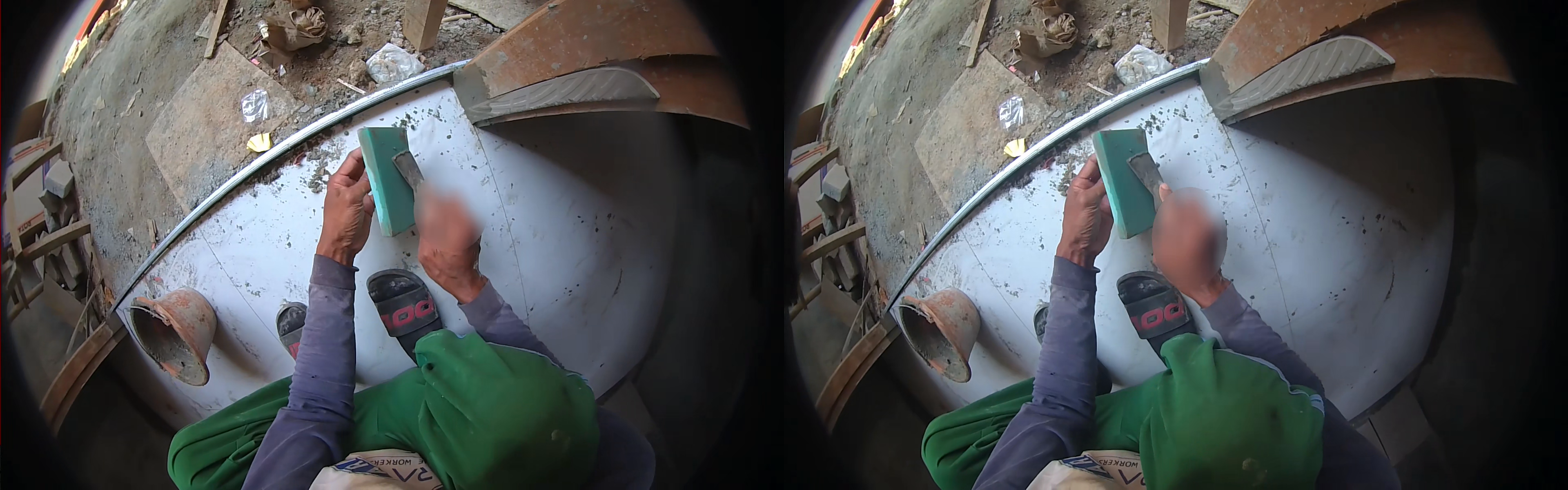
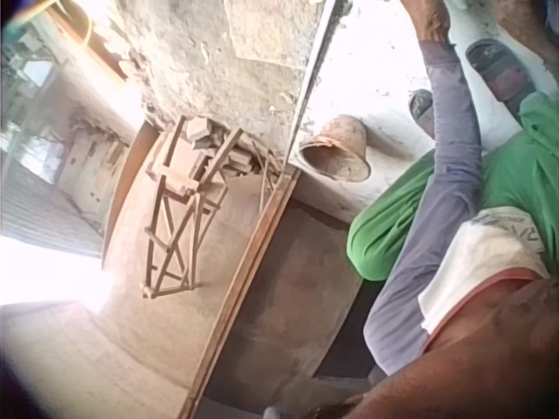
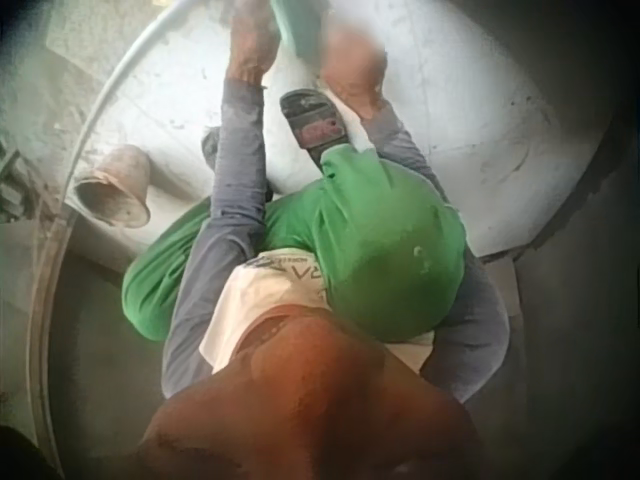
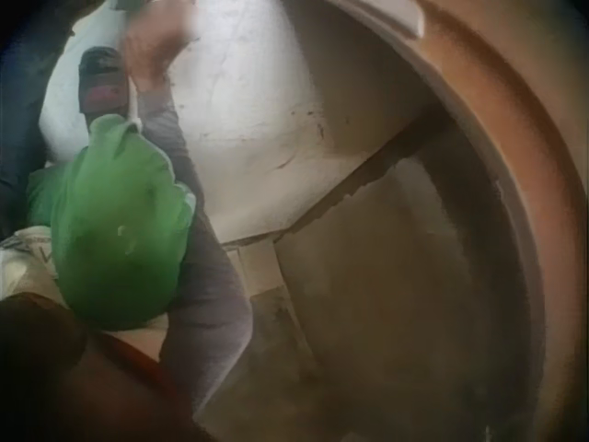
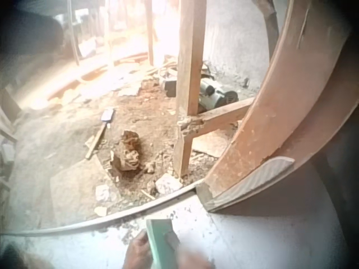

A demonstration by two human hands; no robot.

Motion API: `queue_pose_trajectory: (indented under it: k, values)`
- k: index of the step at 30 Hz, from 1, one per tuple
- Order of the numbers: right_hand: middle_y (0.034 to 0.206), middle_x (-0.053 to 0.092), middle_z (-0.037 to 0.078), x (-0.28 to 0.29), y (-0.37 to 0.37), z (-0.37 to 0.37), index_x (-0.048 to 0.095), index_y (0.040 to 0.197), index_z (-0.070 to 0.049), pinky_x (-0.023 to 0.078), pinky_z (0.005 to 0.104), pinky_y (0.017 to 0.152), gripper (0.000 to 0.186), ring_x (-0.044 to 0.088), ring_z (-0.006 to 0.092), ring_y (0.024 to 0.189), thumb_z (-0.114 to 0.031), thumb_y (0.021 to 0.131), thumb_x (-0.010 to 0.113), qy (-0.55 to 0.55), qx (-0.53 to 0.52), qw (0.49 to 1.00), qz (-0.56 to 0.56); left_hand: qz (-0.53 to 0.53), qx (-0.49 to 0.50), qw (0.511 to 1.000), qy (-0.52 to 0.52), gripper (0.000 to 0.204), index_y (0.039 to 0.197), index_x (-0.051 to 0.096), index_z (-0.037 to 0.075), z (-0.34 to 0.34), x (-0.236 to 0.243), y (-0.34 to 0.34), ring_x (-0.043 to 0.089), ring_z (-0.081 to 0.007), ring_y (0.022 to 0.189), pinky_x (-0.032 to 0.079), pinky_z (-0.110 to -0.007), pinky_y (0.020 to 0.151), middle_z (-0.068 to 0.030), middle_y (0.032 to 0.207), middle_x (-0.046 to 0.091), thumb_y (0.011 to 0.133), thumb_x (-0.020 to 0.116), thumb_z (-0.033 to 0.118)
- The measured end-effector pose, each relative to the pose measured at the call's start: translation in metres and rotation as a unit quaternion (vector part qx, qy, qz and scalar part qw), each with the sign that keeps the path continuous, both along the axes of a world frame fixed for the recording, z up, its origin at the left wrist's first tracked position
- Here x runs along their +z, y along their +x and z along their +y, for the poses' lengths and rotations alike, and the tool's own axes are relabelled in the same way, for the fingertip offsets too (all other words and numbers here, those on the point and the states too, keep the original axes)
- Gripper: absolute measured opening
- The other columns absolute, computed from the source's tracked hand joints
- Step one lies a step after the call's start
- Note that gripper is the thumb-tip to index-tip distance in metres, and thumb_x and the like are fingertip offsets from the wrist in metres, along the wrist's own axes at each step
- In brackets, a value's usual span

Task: The person applies mortar from a bucket onto a plastic spreader using a small trowel and then smooths the mortar into a gap along a door frame and wall.

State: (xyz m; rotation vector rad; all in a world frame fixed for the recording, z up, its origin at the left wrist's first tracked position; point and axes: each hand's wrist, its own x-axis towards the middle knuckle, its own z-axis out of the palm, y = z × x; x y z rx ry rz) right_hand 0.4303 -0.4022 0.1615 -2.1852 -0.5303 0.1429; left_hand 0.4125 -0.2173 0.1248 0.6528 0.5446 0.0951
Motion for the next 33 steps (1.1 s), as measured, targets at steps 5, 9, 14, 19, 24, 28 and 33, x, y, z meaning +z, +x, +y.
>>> queue_pose_trajectory:
  k: [5, 9, 14, 19, 24, 28, 33]
  values:
    - [0.087, 0.063, 0.014, -0.009, 0.044, 0.007, 0.074, 0.128, 0.001, 0.050, 0.0421, 0.062, 0.034, 0.065, 0.0307, 0.070, -0.002, 0.095, 0.067, -0.082, -0.050, 0.993, -0.064, 0.038, -0.089, 0.995, 0.035, 0.036, 0.141, 0.064, 0.003, -0.012, -0.002, -0.022, 0.069, -0.0121, 0.111, 0.061, -0.028, 0.094, -0.0046, 0.130, 0.071, 0.105, 0.063, 0.008]
    - [0.091, 0.065, 0.014, -0.014, 0.072, -0.005, 0.076, 0.125, -0.002, 0.052, 0.0472, 0.063, 0.030, 0.068, 0.0371, 0.073, -0.005, 0.095, 0.068, -0.174, -0.044, 0.976, -0.121, 0.061, -0.086, 0.993, 0.045, 0.037, 0.144, 0.063, 0.004, -0.013, -0.011, -0.023, 0.069, -0.0122, 0.112, 0.061, -0.030, 0.094, -0.0054, 0.132, 0.070, 0.106, 0.061, 0.007]
    - [0.095, 0.066, 0.016, -0.023, 0.097, 0.006, 0.076, 0.122, -0.004, 0.053, 0.0502, 0.065, 0.028, 0.069, 0.0406, 0.077, -0.011, 0.097, 0.065, -0.223, -0.045, 0.966, -0.125, 0.066, -0.074, 0.995, 0.029, 0.038, 0.144, 0.061, 0.001, -0.003, -0.024, -0.033, 0.069, -0.0135, 0.112, 0.061, -0.032, 0.096, -0.0058, 0.134, 0.069, 0.106, 0.060, 0.006]
    - [0.101, 0.067, 0.021, -0.033, 0.106, 0.021, 0.070, 0.117, 0.001, 0.054, 0.0556, 0.067, 0.025, 0.072, 0.0459, 0.079, -0.009, 0.096, 0.062, -0.225, -0.046, 0.963, -0.138, 0.054, -0.066, 0.996, 0.005, 0.040, 0.145, 0.059, 0.000, 0.002, -0.028, -0.039, 0.070, -0.0134, 0.111, 0.060, -0.031, 0.097, -0.0054, 0.134, 0.069, 0.106, 0.062, 0.008]
    - [0.099, 0.067, 0.018, -0.032, 0.112, 0.030, 0.074, 0.119, -0.004, 0.055, 0.0534, 0.068, 0.026, 0.071, 0.0454, 0.083, -0.013, 0.099, 0.061, -0.259, -0.071, 0.954, -0.135, 0.052, -0.081, 0.995, -0.016, 0.043, 0.148, 0.057, 0.001, 0.006, -0.031, -0.044, 0.071, -0.0134, 0.109, 0.060, -0.031, 0.097, -0.0071, 0.130, 0.071, 0.105, 0.058, 0.005]
    - [0.106, 0.067, 0.022, -0.027, 0.115, 0.034, 0.070, 0.110, -0.001, 0.056, 0.0575, 0.074, 0.019, 0.072, 0.0484, 0.087, -0.009, 0.094, 0.062, -0.274, -0.080, 0.955, -0.087, 0.054, -0.093, 0.994, -0.021, 0.046, 0.149, 0.056, 0.001, 0.010, -0.033, -0.046, 0.072, -0.0139, 0.108, 0.061, -0.031, 0.096, -0.0084, 0.130, 0.071, 0.104, 0.058, 0.004]
    - [0.107, 0.067, 0.022, -0.021, 0.115, 0.030, 0.069, 0.105, 0.000, 0.055, 0.0600, 0.078, 0.018, 0.072, 0.0492, 0.092, -0.008, 0.091, 0.062, -0.295, -0.073, 0.950, -0.072, 0.050, -0.094, 0.994, -0.033, 0.048, 0.150, 0.055, 0.001, 0.011, -0.032, -0.045, 0.072, -0.0147, 0.109, 0.061, -0.032, 0.097, -0.0092, 0.130, 0.071, 0.103, 0.060, 0.006]
